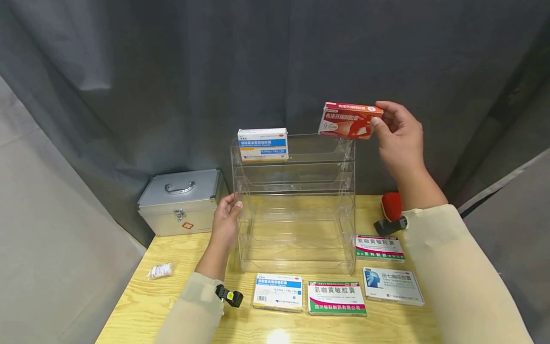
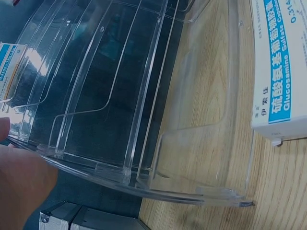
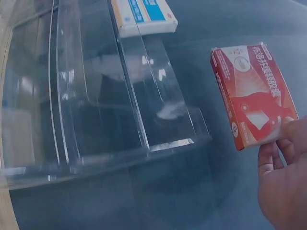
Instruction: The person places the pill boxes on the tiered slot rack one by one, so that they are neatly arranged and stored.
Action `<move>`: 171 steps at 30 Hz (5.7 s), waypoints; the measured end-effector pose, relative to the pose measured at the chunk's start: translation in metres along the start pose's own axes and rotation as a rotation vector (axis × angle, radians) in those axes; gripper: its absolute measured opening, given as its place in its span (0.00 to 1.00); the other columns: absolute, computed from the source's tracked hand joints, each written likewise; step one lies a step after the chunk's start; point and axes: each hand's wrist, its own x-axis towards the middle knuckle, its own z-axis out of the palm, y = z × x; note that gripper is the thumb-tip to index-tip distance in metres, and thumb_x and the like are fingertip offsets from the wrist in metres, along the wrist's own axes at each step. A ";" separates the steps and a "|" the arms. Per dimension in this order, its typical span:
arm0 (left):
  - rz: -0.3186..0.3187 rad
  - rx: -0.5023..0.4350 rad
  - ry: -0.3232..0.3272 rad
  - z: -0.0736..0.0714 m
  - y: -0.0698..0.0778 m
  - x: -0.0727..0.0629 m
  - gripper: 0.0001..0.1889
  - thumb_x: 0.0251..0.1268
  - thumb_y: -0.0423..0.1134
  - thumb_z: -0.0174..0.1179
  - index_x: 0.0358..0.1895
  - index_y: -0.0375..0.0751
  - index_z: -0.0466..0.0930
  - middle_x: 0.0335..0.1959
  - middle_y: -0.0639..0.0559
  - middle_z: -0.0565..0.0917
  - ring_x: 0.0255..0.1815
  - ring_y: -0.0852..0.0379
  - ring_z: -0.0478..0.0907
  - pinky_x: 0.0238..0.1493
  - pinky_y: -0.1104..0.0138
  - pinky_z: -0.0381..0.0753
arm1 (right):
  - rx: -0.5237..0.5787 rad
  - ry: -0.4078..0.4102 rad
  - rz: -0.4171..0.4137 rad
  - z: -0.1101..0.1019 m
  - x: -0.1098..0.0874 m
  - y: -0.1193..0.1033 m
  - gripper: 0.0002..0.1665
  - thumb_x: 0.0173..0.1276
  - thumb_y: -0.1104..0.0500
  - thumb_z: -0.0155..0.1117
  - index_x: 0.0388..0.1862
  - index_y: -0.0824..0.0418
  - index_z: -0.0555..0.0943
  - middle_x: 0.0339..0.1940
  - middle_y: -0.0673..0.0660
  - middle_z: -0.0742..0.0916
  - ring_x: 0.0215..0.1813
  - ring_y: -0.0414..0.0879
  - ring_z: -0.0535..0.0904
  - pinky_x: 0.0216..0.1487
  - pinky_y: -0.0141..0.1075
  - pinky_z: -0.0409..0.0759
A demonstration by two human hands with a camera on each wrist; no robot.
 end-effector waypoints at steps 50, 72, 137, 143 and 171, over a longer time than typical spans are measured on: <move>-0.005 0.009 0.011 0.001 0.001 0.000 0.22 0.87 0.34 0.53 0.77 0.34 0.65 0.80 0.36 0.71 0.82 0.44 0.67 0.89 0.49 0.61 | -0.372 -0.261 -0.072 0.047 0.005 0.024 0.25 0.87 0.53 0.60 0.78 0.56 0.78 0.68 0.62 0.86 0.67 0.58 0.85 0.62 0.57 0.86; -0.005 0.004 0.017 0.000 0.004 -0.001 0.22 0.87 0.33 0.53 0.76 0.33 0.66 0.80 0.35 0.71 0.82 0.43 0.67 0.89 0.50 0.62 | -0.270 -0.262 -0.115 0.022 -0.012 0.030 0.35 0.80 0.44 0.68 0.80 0.55 0.76 0.76 0.57 0.82 0.77 0.53 0.80 0.79 0.52 0.79; -0.017 0.039 -0.013 -0.001 0.005 -0.003 0.23 0.89 0.36 0.53 0.78 0.35 0.64 0.81 0.39 0.69 0.86 0.42 0.62 0.90 0.49 0.58 | -0.700 -0.629 0.269 -0.132 -0.159 0.244 0.43 0.59 0.53 0.89 0.69 0.65 0.79 0.55 0.66 0.86 0.50 0.57 0.80 0.45 0.38 0.87; -0.016 0.041 -0.011 -0.001 0.005 -0.004 0.24 0.88 0.36 0.53 0.79 0.34 0.63 0.82 0.38 0.69 0.87 0.42 0.62 0.90 0.49 0.59 | -0.669 -0.530 0.313 -0.140 -0.165 0.241 0.26 0.70 0.57 0.80 0.63 0.61 0.82 0.51 0.62 0.89 0.50 0.57 0.81 0.45 0.35 0.83; -0.013 0.040 -0.018 -0.003 0.002 -0.002 0.24 0.89 0.37 0.54 0.79 0.36 0.64 0.81 0.39 0.69 0.86 0.42 0.63 0.89 0.47 0.61 | -0.228 -0.136 0.020 -0.070 -0.097 0.034 0.20 0.79 0.59 0.72 0.67 0.57 0.84 0.48 0.34 0.88 0.44 0.34 0.82 0.45 0.15 0.83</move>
